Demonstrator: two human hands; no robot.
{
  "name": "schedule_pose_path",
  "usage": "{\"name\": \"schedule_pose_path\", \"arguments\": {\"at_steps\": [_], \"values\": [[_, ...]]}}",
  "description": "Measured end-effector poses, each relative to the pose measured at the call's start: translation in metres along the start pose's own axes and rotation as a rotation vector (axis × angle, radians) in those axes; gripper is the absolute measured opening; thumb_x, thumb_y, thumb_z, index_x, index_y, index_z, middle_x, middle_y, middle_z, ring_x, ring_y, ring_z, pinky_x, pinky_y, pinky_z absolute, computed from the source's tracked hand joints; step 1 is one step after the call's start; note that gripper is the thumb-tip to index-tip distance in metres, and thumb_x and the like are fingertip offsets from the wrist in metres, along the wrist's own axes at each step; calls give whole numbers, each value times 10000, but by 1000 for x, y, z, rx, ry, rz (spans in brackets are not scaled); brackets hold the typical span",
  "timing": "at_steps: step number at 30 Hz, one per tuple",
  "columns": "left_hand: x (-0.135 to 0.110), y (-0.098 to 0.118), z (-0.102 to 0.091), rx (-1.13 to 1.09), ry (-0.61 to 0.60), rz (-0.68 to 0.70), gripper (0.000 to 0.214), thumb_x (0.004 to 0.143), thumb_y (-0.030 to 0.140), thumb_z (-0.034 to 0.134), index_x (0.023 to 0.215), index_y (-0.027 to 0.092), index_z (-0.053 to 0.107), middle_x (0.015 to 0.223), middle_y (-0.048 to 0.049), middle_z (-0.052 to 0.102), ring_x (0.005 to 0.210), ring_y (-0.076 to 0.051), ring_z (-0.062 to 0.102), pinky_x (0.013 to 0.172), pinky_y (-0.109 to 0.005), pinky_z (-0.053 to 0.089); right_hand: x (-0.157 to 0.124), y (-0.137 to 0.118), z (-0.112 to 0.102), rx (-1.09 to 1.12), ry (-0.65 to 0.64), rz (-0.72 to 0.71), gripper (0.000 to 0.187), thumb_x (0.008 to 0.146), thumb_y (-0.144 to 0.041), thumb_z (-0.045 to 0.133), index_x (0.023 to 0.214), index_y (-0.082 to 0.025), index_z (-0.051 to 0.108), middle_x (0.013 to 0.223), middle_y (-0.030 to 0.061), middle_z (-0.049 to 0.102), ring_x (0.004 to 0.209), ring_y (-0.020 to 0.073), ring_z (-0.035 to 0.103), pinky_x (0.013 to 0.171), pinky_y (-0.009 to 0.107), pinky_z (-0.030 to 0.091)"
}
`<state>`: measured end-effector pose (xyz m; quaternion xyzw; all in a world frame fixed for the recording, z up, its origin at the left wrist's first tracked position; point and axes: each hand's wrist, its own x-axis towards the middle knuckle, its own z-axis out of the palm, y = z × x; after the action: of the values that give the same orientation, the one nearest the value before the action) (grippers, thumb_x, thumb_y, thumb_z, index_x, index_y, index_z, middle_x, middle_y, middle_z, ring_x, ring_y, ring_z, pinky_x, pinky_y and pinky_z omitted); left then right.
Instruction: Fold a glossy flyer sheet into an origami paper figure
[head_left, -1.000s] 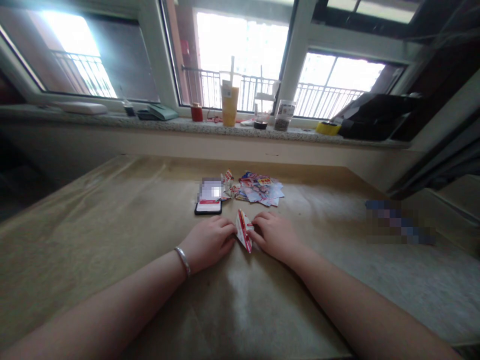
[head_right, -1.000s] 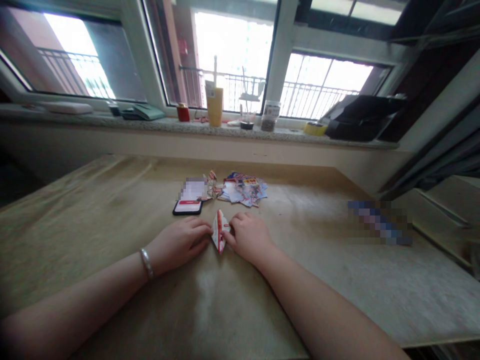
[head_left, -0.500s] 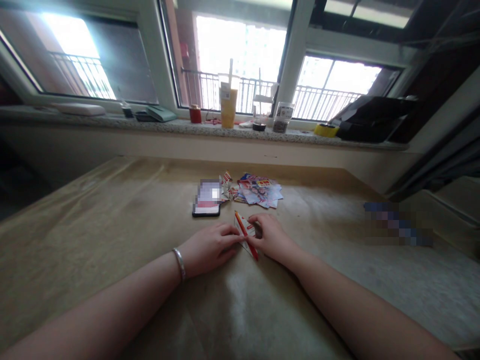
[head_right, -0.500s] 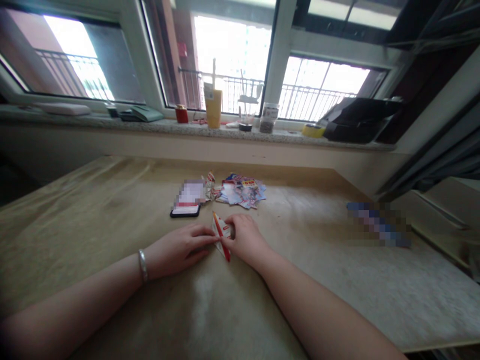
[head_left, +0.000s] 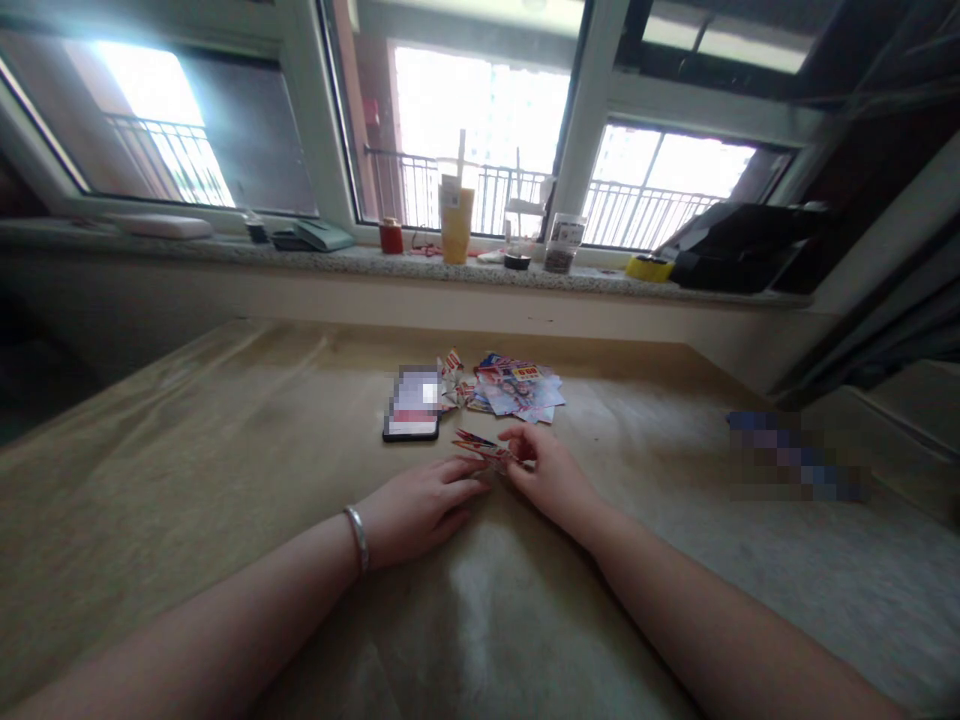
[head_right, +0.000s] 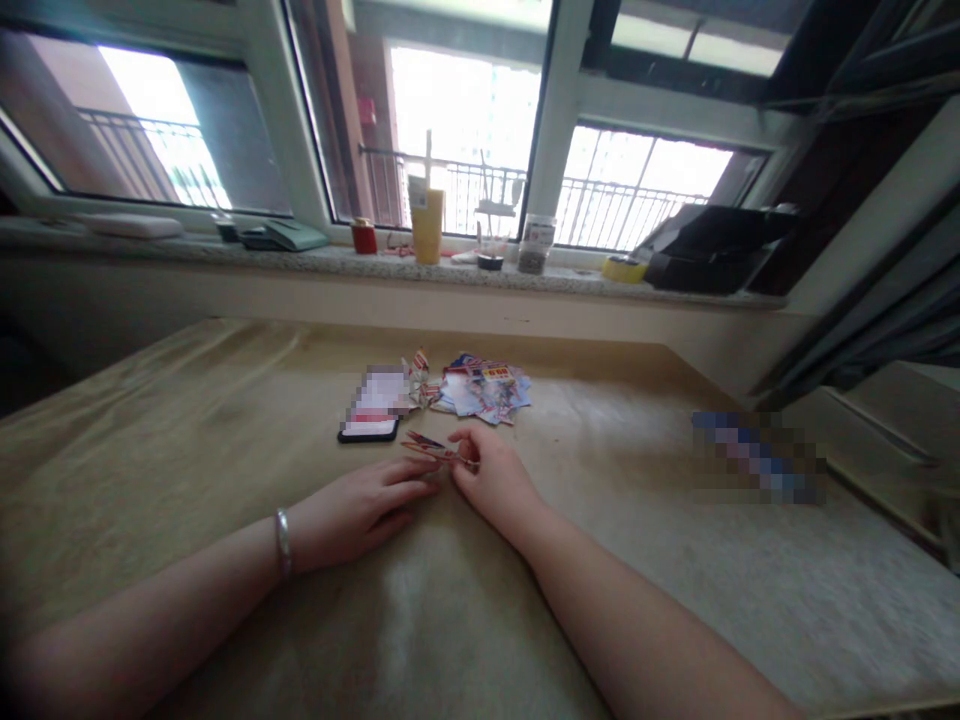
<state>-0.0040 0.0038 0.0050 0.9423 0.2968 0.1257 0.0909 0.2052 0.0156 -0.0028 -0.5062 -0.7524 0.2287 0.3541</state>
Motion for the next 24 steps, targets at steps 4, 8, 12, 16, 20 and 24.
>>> {"name": "schedule_pose_path", "arguments": {"at_steps": [4, 8, 12, 16, 20, 24], "values": [[2, 2, -5, 32, 21, 18, 244, 863, 192, 475, 1066, 199, 611, 1220, -79, 570, 1134, -223, 522, 973, -380, 439, -3, -10, -11, -354, -16, -177, 165, 782, -117, 499, 892, -196, 593, 909, 30, 591, 845, 151, 534, 740, 253, 410], [2, 5, -11, 71, 60, -97, 200, 885, 200, 431, 898, 186, 631, 885, -49, 637, 816, -170, 595, 755, -293, 492, -8, -21, -12, -568, -156, -211, 171, 801, -135, 495, 888, -204, 625, 907, 44, 601, 873, 176, 534, 724, 263, 396], [2, 4, -9, 42, 103, -89, 266, 863, 175, 461, 1088, 218, 596, 983, -47, 627, 876, -170, 576, 771, -277, 473, -10, -23, -8, -495, -239, -197, 176, 784, -185, 558, 937, -188, 646, 922, 55, 605, 920, 185, 527, 793, 272, 406], [1, 1, -5, 12, 93, -57, 301, 877, 181, 453, 1144, 235, 583, 1041, -45, 616, 920, -176, 563, 800, -291, 465, -11, -23, -7, -376, -252, -172, 216, 786, -228, 583, 980, -186, 668, 937, 63, 603, 913, 178, 535, 832, 281, 414], [1, 0, -4, 14, 90, -31, 321, 878, 191, 455, 1168, 245, 580, 1078, -55, 600, 944, -178, 558, 826, -304, 463, -12, -23, -11, -317, -285, -182, 193, 814, -240, 548, 931, -178, 688, 919, 71, 609, 887, 168, 552, 826, 278, 426], [0, 2, -6, 57, 46, 28, 334, 870, 210, 478, 1178, 289, 580, 1149, -45, 573, 1009, -200, 532, 885, -346, 446, -11, -17, -13, -291, -274, -179, 250, 802, -185, 534, 1007, -172, 677, 1016, 89, 608, 959, 174, 553, 889, 292, 417]]}}
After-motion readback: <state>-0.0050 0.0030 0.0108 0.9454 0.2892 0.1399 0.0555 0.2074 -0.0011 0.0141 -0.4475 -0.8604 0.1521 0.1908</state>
